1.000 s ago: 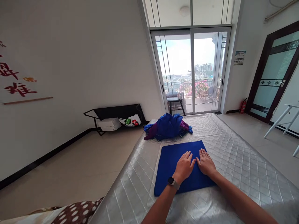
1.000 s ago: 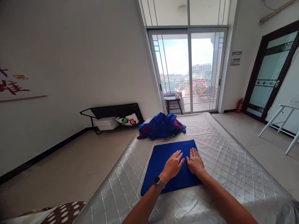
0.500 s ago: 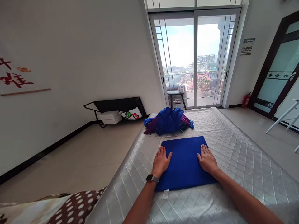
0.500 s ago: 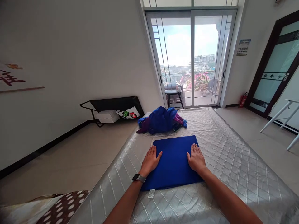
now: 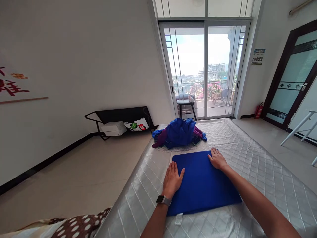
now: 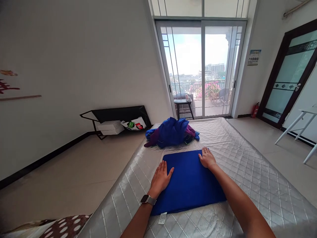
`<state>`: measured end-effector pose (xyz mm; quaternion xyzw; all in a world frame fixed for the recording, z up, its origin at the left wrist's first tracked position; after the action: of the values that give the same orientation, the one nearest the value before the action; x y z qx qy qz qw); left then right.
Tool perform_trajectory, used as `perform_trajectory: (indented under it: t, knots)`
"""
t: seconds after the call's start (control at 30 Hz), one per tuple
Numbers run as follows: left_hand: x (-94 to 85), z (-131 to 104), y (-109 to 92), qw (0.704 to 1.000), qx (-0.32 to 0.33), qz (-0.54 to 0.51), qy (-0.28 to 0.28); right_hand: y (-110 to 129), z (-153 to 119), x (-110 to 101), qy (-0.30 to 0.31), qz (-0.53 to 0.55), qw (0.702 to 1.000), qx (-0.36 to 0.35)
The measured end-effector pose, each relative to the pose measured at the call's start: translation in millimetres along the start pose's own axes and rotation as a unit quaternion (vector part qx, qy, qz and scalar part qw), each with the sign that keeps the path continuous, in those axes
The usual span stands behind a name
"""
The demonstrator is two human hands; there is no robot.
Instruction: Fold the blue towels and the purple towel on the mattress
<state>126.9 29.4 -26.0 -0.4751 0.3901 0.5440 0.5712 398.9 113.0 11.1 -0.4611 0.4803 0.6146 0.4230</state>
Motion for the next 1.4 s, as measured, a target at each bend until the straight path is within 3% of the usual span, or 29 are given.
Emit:
perform_trajectory:
  t: [0.27, 0.37, 0.43, 0.53, 0.63, 0.7, 0.77, 0.87, 1.07, 1.13, 1.23, 1.4]
  knots:
    - [-1.3, -0.2, 6.4, 0.999, 0.033, 0.007, -0.001, -8.9, 2.3, 17.4, -0.018, 0.005, 1.0, -0.004]
    - [-10.8, 2.8, -7.0, 0.998, 0.057, 0.007, -0.018, -6.1, 1.8, 15.0, -0.018, 0.003, 1.0, -0.002]
    - [-14.7, 7.0, -33.3, 0.995, 0.101, -0.003, -0.025, -4.3, 1.4, 13.0, -0.021, 0.003, 1.0, -0.001]
    - [-11.8, 16.4, -93.8, 0.98, 0.195, -0.034, -0.023, -3.4, 1.0, 12.1, -0.025, 0.005, 1.0, -0.003]
    - [-2.1, 30.8, -149.1, 0.973, 0.224, -0.058, -0.022, -4.4, 0.8, 14.0, -0.029, 0.001, 0.999, -0.016]
    - [4.5, 39.3, -171.7, 0.973, 0.22, -0.062, -0.023, -5.1, 1.0, 15.5, -0.036, 0.0, 0.999, -0.027]
    - [8.3, 44.4, -177.6, 0.976, 0.209, -0.063, -0.023, -5.8, 1.4, 16.6, -0.039, 0.001, 0.999, -0.032]
    - [8.0, 47.2, -150.5, 0.983, 0.169, -0.066, -0.011, -6.1, 2.1, 16.3, -0.034, 0.001, 0.999, -0.02]
    - [-4.8, 44.5, -27.9, 0.999, 0.016, -0.036, 0.028, -5.3, 2.6, 15.4, -0.017, 0.003, 1.0, -0.003]
    - [-8.4, 40.8, -1.6, 0.999, -0.017, -0.031, 0.031, -5.7, 2.6, 15.6, -0.018, 0.006, 1.0, -0.006]
    - [-10.7, 36.1, 9.8, 0.998, -0.03, -0.038, 0.026, -6.4, 2.9, 14.1, -0.016, 0.006, 1.0, -0.003]
    - [-12.2, 35.2, 2.3, 0.998, -0.031, -0.048, 0.013, -2.2, 1.0, 3.8, -0.011, 0.001, 1.0, 0.001]
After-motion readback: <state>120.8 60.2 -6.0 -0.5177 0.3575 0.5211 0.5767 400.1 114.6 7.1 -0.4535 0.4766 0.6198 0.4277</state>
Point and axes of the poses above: each hand's wrist, its own z-axis towards the middle knuckle, its own x-axis out of the palm, y = z × x, the point moved 6 cm from there along z, towards the middle knuckle, and after that the axes turned 7 degrees about -y, right-handed, at the moved point
